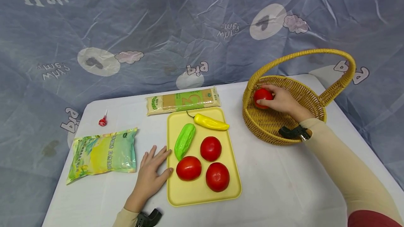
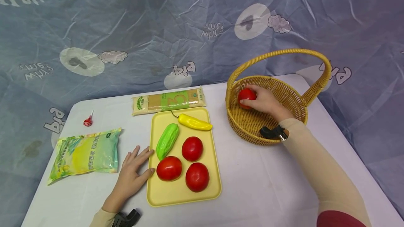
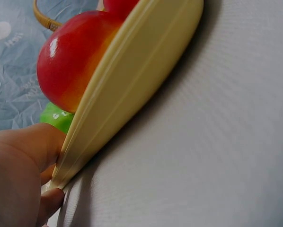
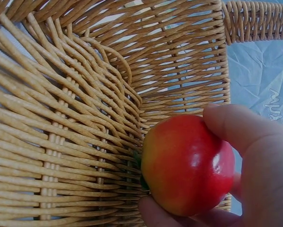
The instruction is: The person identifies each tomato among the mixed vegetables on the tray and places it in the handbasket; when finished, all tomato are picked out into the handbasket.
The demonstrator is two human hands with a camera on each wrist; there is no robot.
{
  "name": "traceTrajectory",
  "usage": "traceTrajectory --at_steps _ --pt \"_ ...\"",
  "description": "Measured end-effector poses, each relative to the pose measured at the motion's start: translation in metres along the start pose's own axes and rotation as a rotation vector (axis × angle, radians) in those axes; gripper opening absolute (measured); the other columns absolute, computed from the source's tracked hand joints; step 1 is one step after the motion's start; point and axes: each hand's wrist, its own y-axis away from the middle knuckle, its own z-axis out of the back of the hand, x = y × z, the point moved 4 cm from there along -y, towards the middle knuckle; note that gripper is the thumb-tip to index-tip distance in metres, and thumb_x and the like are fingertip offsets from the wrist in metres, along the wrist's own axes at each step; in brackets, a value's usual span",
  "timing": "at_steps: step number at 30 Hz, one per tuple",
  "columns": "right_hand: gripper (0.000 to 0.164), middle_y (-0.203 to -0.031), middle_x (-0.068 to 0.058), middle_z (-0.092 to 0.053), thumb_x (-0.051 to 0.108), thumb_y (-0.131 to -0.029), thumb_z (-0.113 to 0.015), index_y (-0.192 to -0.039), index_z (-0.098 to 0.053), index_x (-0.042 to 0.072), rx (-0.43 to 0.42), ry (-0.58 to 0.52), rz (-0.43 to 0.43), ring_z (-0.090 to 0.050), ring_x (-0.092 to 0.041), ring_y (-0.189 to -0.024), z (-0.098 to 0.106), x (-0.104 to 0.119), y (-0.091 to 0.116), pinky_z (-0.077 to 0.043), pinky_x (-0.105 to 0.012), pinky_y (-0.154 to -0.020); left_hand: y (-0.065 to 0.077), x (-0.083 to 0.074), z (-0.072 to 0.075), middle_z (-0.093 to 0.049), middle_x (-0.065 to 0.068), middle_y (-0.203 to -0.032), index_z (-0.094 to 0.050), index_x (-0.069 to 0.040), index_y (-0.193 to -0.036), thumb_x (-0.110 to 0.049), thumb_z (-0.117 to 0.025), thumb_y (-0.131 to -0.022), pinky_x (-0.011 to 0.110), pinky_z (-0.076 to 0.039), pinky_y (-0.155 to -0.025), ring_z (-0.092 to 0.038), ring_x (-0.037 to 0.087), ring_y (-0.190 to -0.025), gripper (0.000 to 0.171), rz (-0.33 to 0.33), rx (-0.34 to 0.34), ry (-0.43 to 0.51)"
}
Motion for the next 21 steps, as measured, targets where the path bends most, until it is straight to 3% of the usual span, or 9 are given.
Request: traceTrajectory --at_steps 6,11,21 --pt "0.075 -0.139 -0.034 -0.055 0.042 -0.095 -0.065 -0.154 -0.039 0.004 -0.004 -0.033 -0.015 -0.057 -0.046 -0.123 -0.0011 -0.0016 -0.0007 -0.048 -0.058 -0.101 -0.0001 -0.0001 0.0001 -0.057 0.01 -0.15 -0.065 -0.014 -0.138 -0.02 -0.077 -0.084 0.07 -0.017 -0.12 -0.035 0.046 -0.15 0.056 0.005 0.007 0.002" --pt "0.072 -0.139 -0.034 -0.053 0.04 -0.094 -0.068 -0.147 -0.039 0.0 -0.004 -0.09 -0.057 -0.056 -0.046 -0.122 -0.0019 -0.0038 -0.001 -0.048 -0.054 -0.096 -0.0009 -0.001 0.0013 -0.057 0.01 -0.151 -0.065 -0.014 -0.138 -0.02 -0.076 -0.084 0.07 -0.017 -0.12 -0.034 0.046 -0.15 0.055 0.005 0.009 0.002" --pt "0.064 -0.144 -0.032 -0.052 0.043 -0.098 -0.058 -0.148 -0.047 0.004 0.018 -0.049 -0.038 -0.052 -0.047 -0.129 -0.0008 -0.0023 -0.0021 -0.043 -0.062 -0.105 -0.0004 -0.0011 0.0013 -0.057 0.01 -0.15 -0.065 -0.013 -0.138 -0.02 -0.076 -0.084 0.07 -0.017 -0.12 -0.035 0.047 -0.15 0.055 0.001 0.003 0.012"
